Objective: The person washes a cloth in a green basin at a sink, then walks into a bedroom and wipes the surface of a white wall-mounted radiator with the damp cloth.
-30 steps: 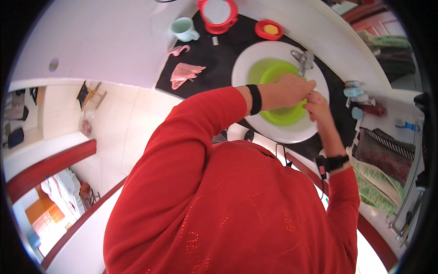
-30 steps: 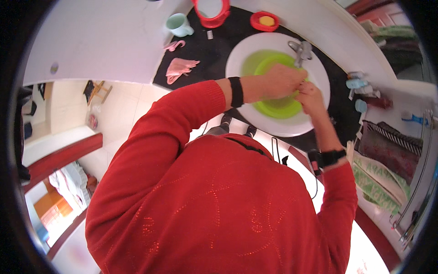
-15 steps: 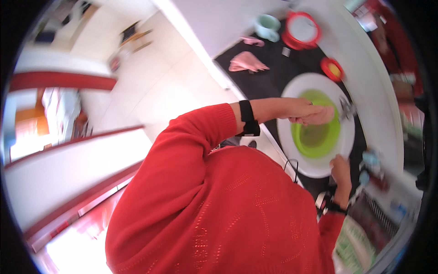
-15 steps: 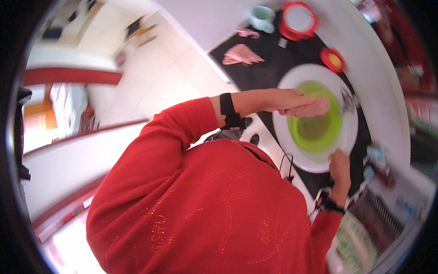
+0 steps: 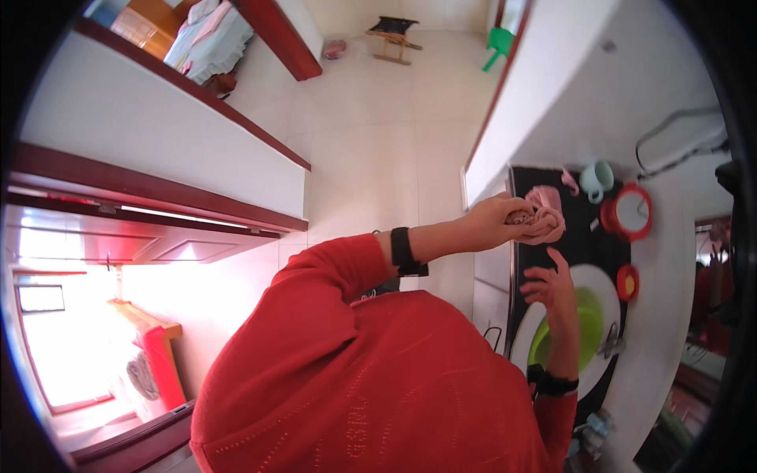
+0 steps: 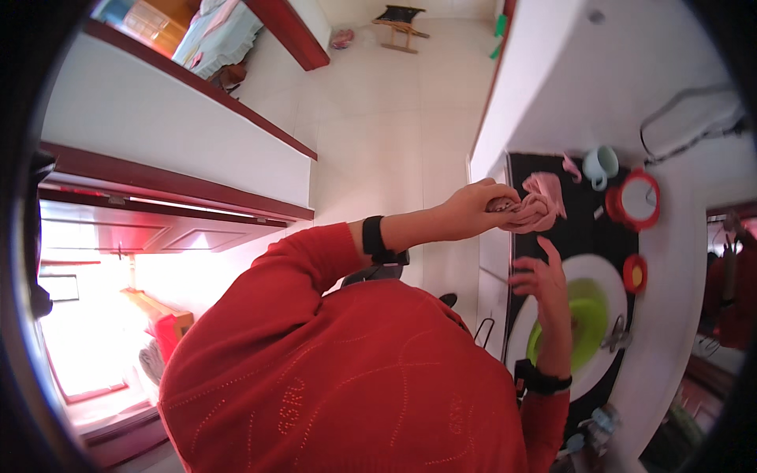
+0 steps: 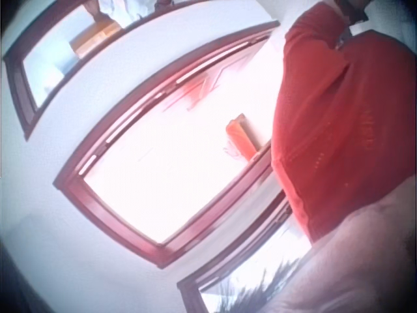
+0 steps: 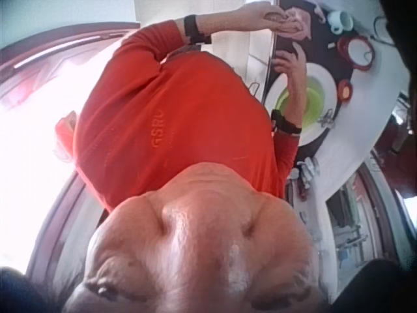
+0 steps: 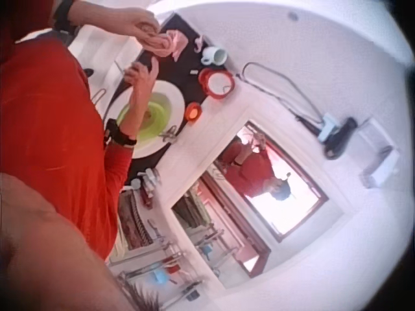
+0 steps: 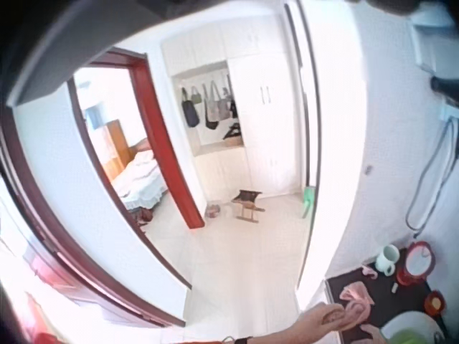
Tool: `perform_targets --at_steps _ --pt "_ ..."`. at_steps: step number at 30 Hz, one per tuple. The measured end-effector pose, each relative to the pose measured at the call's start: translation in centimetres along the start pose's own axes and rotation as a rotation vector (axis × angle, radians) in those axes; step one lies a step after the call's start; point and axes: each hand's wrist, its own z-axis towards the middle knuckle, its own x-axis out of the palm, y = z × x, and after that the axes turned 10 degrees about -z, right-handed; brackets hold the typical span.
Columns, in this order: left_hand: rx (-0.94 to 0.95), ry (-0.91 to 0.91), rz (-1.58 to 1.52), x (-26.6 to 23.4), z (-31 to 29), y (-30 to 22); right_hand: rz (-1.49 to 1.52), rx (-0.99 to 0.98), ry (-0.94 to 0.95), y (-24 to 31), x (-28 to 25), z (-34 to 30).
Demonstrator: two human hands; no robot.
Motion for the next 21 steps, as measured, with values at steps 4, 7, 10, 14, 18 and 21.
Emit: perform_targets --at_steps 4,7,10,14,18,21 --pt "0.275 -0.148 0.154 -9.3 -0.9 0.2 0.094 0.065 0.126 5.3 7.2 11.7" --pt "0.551 -0.266 0.386 -16.8 -1.5 1.1 0.243 -0.025 0.223 9.0 13.3 19.2" --pt "0.125 -0.331 -0.401 -23.2 -3.6 2.2 0.398 -0.197 0.541 12.6 20.0 25.3" --pt "-0.141 -0.526 -1.181 -33.0 -5.8 4.9 0.238 -0.188 0.570 15.8 28.7 31.3" --pt "-0.107 -0.532 -1.335 -38.4 -6.6 7.4 0.110 -0.194 0.564 18.9 34.8 36.3" --pt "-0.113 -0.532 -1.270 -41.9 -6.0 8.9 -0.145 -0.287 0.587 21.8 36.4 40.1"
